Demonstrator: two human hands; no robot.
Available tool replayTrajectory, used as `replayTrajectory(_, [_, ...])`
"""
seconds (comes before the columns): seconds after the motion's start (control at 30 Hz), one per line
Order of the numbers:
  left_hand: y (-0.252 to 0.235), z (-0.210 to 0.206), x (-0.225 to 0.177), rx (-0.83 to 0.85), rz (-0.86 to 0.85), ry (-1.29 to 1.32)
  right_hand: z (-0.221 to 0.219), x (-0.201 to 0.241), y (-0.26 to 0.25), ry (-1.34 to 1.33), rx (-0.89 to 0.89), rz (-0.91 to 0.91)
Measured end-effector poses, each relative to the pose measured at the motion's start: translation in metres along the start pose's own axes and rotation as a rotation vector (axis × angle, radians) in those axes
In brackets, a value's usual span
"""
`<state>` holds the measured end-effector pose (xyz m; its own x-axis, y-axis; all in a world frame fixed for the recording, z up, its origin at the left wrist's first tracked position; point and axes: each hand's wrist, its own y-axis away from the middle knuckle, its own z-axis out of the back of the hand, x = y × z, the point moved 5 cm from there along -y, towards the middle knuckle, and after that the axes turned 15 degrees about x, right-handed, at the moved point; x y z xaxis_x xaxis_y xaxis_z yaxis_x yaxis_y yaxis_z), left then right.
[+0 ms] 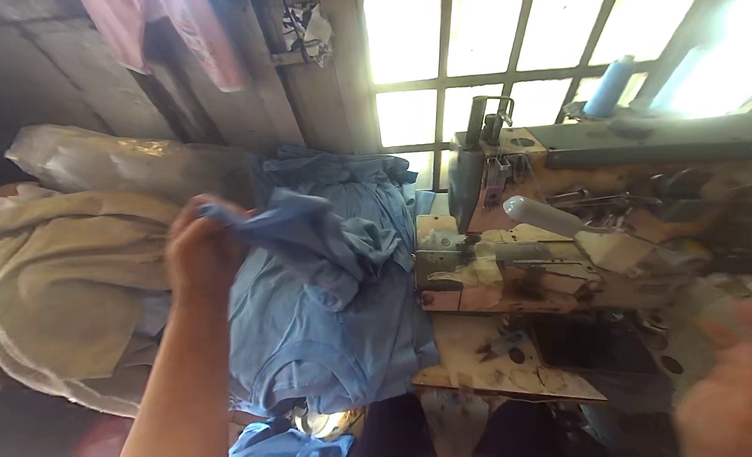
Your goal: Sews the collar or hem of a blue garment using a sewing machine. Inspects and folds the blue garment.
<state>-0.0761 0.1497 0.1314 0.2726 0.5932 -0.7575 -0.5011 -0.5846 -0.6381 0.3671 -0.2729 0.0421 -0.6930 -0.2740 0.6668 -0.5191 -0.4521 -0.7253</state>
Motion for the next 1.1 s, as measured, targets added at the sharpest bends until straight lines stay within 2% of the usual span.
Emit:
replayTrajectory(0.07, [0.045, 0.039, -0.011, -0.049, 0.05, 0.074, -0.054, -0.009, 0.043, -0.077, 0.289, -0.096])
replayTrajectory(0.1, [0.069, 0.044, -0.012, -0.108, 0.173, 0.081, -0.081, -0.018, 0.059, -0.142, 0.409, -0.144])
replayTrajectory(0.17, [0.105, 0.02, -0.014, -0.238, 0.54, -0.092, -0.131, -0.027, 0.081, -0.21, 0.613, -0.2])
replayTrajectory(0.23, [0.13, -0.003, -0.002, -0.078, 0.78, -0.245, -0.172, -0.019, 0.086, -0.194, 0.804, -0.204])
replayTrajectory(0.27, [0.141, -0.005, 0.012, -0.038, 0.791, -0.269, -0.19, -0.012, 0.082, -0.184, 0.88, -0.175])
replayTrajectory(0.37, [0.175, 0.003, 0.023, -0.202, 0.603, -0.26, -0.243, 0.01, 0.07, -0.16, 0.98, -0.031])
replayTrajectory(0.47, [0.207, 0.013, -0.016, -0.352, 0.352, -0.145, -0.287, 0.029, 0.053, -0.094, 1.009, -0.008])
replayTrajectory(0.57, [0.231, 0.013, -0.058, -0.249, 0.173, -0.029, -0.327, 0.035, 0.038, -0.138, 0.977, -0.069])
replayTrajectory(0.63, [0.25, 0.019, -0.061, -0.203, 0.159, 0.06, -0.352, 0.031, 0.027, -0.289, 0.888, -0.168])
replayTrajectory(0.7, [0.278, 0.027, -0.039, -0.228, 0.15, 0.26, -0.371, 0.03, 0.014, -0.387, 0.873, -0.29])
replayTrajectory(0.77, [0.296, 0.018, -0.017, -0.359, 0.175, 0.432, -0.384, 0.036, 0.001, -0.406, 0.937, -0.314])
replayTrajectory(0.83, [0.303, -0.002, -0.003, -0.539, 0.261, 0.539, -0.391, 0.045, -0.008, -0.344, 1.085, -0.267])
replayTrajectory(0.9, [0.309, -0.014, 0.011, -0.624, 0.325, 0.669, -0.393, 0.053, -0.019, -0.287, 1.231, -0.238])
replayTrajectory(0.93, [0.31, -0.017, 0.016, -0.628, 0.324, 0.721, -0.391, 0.056, -0.026, -0.3, 1.249, -0.228])
replayTrajectory(1.0, [0.31, -0.018, 0.022, -0.575, 0.275, 0.789, -0.379, 0.064, -0.04, -0.473, 1.226, -0.305])
replayTrajectory(1.1, [0.307, -0.014, 0.024, -0.554, 0.251, 0.769, -0.346, 0.076, -0.06, -1.066, 1.119, -0.569])
